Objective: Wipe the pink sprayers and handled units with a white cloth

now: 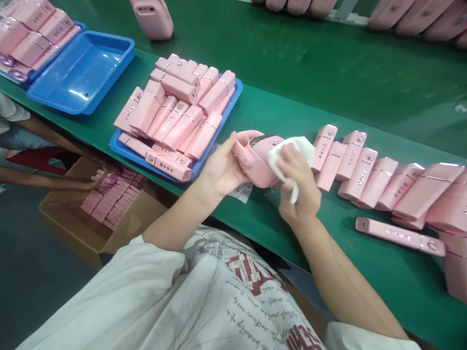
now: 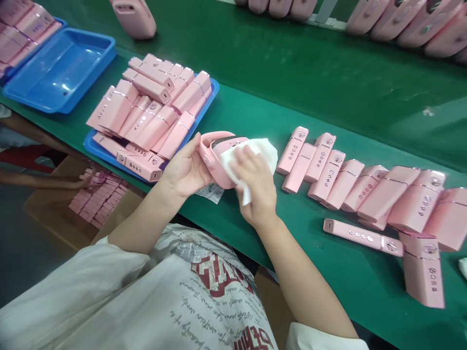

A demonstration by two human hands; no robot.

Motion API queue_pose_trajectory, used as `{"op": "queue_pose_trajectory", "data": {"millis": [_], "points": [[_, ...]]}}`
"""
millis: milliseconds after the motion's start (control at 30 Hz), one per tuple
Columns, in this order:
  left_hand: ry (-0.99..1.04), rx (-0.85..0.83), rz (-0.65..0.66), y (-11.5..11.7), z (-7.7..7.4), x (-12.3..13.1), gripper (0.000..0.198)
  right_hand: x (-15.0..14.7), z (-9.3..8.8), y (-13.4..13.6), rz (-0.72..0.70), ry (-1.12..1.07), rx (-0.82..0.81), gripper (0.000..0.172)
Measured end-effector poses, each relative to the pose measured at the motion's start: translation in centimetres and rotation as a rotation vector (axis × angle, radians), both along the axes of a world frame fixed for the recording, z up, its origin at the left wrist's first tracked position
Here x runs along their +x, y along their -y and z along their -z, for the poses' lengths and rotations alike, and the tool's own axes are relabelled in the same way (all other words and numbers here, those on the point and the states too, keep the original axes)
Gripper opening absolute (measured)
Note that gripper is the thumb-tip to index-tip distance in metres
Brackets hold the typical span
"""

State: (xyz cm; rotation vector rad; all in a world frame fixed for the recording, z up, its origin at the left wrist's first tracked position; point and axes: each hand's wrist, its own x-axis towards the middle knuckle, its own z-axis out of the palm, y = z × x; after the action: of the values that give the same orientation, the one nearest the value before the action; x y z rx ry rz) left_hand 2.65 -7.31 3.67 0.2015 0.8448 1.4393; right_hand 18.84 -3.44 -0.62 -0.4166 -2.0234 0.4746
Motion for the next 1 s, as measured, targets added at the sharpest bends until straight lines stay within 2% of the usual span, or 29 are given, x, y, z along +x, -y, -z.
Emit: {"op": "queue_pose_trajectory", "data": {"millis": [100, 167, 233, 333, 500, 600, 667, 767, 867, 933, 1000], "points": [[0.018, 0.024, 0.018, 0.1, 0.7, 0.0, 0.038, -0.1, 0.4, -1.0, 0.113, -0.291, -0.503, 0.038], [0.018, -0.046, -0.017, 0.0, 1.0, 0.1, 0.037, -0.1, 0.4, -1.6, 0.096, -0.432, -0.761, 0.038], [0.004, -0.068, -0.026, -0.2, 1.1, 0.3, 0.037, -0.2, 0.2, -1.7, 0.059, -0.482, -0.868, 0.041], [-0.004, -0.019, -0.008, -0.6, 1.0, 0.6, 0.042, -0.4, -0.4, -1.2, 0.044, -0.436, -0.947, 0.049], [0.003, -0.127, 0.005, -0.8, 1.0, 0.8, 0.041, -0.8, -0.7, -0.3, 0.011, -0.372, -1.121, 0.052], [-0.040, -0.072, 0.033, -0.7, 1.0, 0.6, 0.033, -0.1, -0.7, -1.2, 0.155, -0.379, -1.088, 0.045], [-0.069, 0.001, 0.031, -0.5, 0.7, 0.4, 0.032, 0.8, -1.0, -2.1, 0.297, -0.310, -0.987, 0.039], [-0.145, 0.094, 0.006, -0.5, -0.2, 0.2, 0.035, 2.0, -1.8, -3.1, 0.468, 0.103, -0.721, 0.037], [-0.339, 0.144, -0.021, -1.5, -0.8, 0.4, 0.021, 2.2, -2.5, -3.0, 0.656, 0.563, -0.463, 0.022], [-0.520, 0.152, -0.026, -3.2, -1.1, 0.8, 0.015, 1.9, -2.7, -2.5, 0.732, 0.781, -0.415, 0.030], [-0.710, 0.165, -0.043, -6.0, -1.5, 1.2, 0.014, 1.5, -2.9, -2.2, 0.762, 0.923, -0.422, 0.036]]}}
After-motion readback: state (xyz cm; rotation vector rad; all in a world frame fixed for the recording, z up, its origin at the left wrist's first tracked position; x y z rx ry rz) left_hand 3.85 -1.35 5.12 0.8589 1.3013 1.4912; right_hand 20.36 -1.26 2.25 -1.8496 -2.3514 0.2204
